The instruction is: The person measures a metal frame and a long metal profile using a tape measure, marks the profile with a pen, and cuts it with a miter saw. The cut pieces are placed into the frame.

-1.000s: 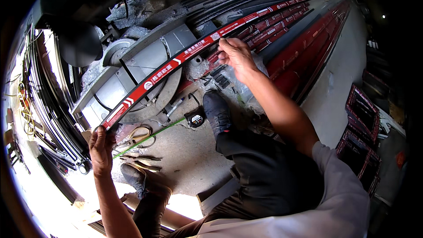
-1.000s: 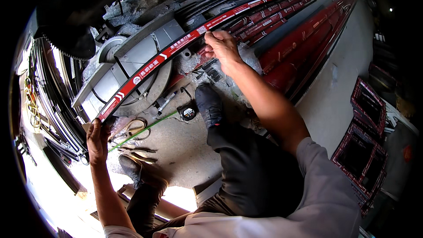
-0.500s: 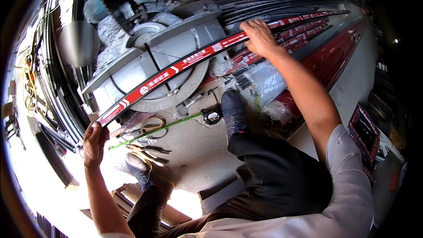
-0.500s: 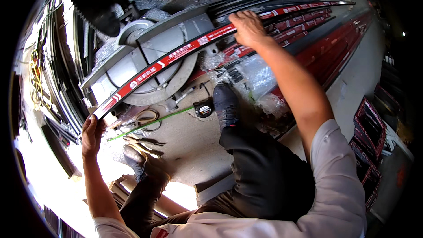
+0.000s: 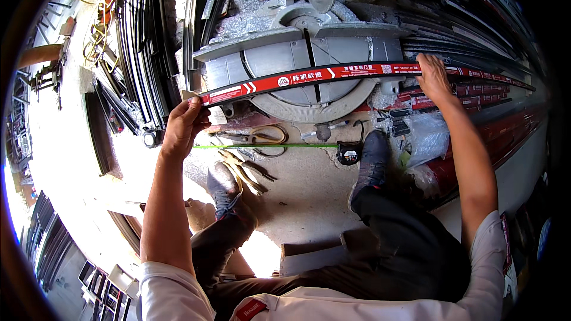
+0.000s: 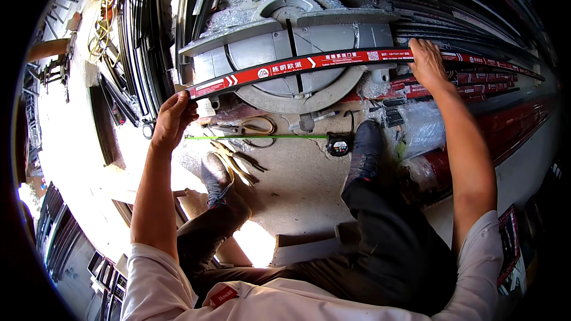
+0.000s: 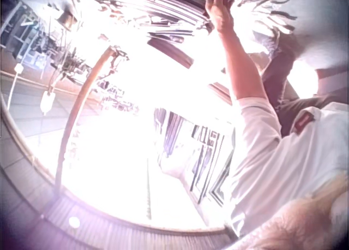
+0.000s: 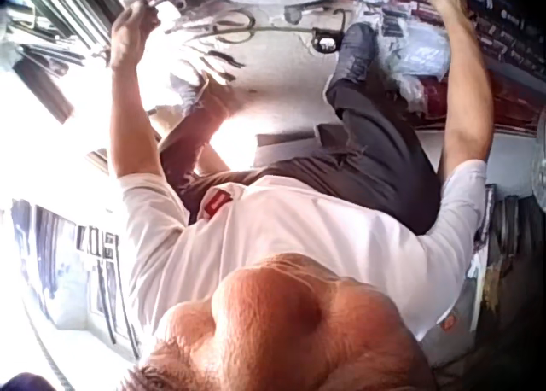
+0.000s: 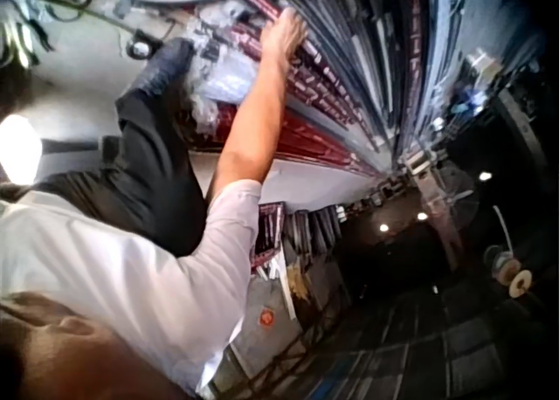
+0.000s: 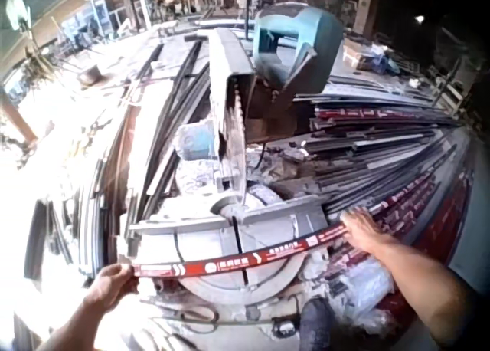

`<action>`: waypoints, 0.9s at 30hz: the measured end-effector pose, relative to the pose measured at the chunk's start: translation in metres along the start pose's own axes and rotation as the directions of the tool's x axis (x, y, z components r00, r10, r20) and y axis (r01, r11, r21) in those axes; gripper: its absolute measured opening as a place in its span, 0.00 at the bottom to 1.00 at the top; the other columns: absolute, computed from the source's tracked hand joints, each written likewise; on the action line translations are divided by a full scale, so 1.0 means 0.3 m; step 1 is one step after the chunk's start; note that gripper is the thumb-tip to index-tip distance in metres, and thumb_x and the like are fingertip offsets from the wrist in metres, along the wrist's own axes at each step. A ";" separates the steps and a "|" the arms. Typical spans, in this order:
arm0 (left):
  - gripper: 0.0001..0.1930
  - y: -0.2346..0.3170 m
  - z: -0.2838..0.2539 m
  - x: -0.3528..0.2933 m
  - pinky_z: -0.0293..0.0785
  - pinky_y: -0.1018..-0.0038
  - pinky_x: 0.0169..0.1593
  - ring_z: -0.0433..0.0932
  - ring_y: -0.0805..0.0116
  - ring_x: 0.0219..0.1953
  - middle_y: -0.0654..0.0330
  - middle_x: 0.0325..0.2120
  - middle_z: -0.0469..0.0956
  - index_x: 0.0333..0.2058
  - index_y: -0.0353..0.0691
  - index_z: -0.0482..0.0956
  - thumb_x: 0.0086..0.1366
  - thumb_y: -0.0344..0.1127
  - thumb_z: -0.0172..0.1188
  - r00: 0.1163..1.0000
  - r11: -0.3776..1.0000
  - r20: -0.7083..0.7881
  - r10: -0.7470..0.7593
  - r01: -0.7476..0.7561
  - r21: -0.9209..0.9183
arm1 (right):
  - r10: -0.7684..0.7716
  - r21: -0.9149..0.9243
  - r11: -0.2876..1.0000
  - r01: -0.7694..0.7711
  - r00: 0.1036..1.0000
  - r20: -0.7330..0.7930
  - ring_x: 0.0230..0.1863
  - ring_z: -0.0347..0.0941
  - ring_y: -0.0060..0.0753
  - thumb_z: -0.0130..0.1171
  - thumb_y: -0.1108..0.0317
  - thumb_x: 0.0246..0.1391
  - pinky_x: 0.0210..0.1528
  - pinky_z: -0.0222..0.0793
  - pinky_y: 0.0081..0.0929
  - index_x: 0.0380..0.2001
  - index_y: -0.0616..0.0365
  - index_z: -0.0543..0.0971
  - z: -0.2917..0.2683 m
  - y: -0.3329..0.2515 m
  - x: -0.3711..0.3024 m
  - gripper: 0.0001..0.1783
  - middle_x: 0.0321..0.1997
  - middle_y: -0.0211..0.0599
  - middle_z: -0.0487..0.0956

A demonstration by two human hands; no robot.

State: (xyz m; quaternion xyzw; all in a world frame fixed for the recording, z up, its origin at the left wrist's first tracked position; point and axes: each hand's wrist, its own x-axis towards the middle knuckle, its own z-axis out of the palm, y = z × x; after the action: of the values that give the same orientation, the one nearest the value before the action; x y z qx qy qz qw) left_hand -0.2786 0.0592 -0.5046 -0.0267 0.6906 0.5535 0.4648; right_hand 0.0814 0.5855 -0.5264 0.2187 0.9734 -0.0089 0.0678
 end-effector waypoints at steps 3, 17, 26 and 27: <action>0.16 -0.015 -0.004 0.006 0.78 0.75 0.44 0.80 0.76 0.34 0.65 0.33 0.82 0.45 0.41 0.81 0.78 0.49 0.57 0.998 1.000 -0.055 0.027 -0.027 0.001 | 0.003 0.009 1.000 -0.003 1.000 -0.018 0.55 0.73 0.53 0.74 0.79 0.43 0.61 0.66 0.48 0.44 0.58 0.72 0.008 -0.015 0.004 0.26 0.47 0.47 0.78; 0.16 -0.031 -0.136 0.013 0.77 0.76 0.44 0.80 0.75 0.36 0.63 0.35 0.82 0.47 0.39 0.80 0.79 0.46 0.54 0.995 0.993 -0.022 0.102 -0.103 -0.056 | -0.007 0.086 0.996 0.010 0.999 -0.038 0.55 0.74 0.55 0.72 0.76 0.45 0.62 0.67 0.49 0.50 0.58 0.73 -0.007 -0.034 0.001 0.27 0.49 0.48 0.78; 0.11 -0.030 -0.323 0.006 0.73 0.77 0.37 0.74 0.76 0.29 0.67 0.28 0.77 0.41 0.42 0.78 0.77 0.43 0.58 0.993 0.995 -0.111 0.040 -0.050 -0.086 | 0.007 0.131 0.991 -0.009 1.000 0.010 0.62 0.71 0.53 0.67 0.74 0.50 0.67 0.63 0.49 0.57 0.54 0.74 -0.018 -0.054 -0.020 0.28 0.56 0.44 0.77; 0.11 -0.024 -0.347 0.004 0.72 0.77 0.37 0.73 0.77 0.29 0.67 0.28 0.76 0.40 0.43 0.78 0.77 0.44 0.59 0.996 0.997 -0.086 0.039 -0.045 -0.066 | -0.001 0.127 0.992 -0.002 1.000 0.023 0.64 0.70 0.53 0.67 0.74 0.51 0.69 0.63 0.49 0.59 0.53 0.74 -0.019 -0.061 -0.015 0.30 0.57 0.44 0.76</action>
State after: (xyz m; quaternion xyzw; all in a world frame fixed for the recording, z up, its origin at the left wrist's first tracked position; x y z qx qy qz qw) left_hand -0.3391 -0.0252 -0.5156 -0.0514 0.6909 0.5846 0.4223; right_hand 0.0768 0.5674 -0.5203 0.2227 0.9699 -0.0735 0.0648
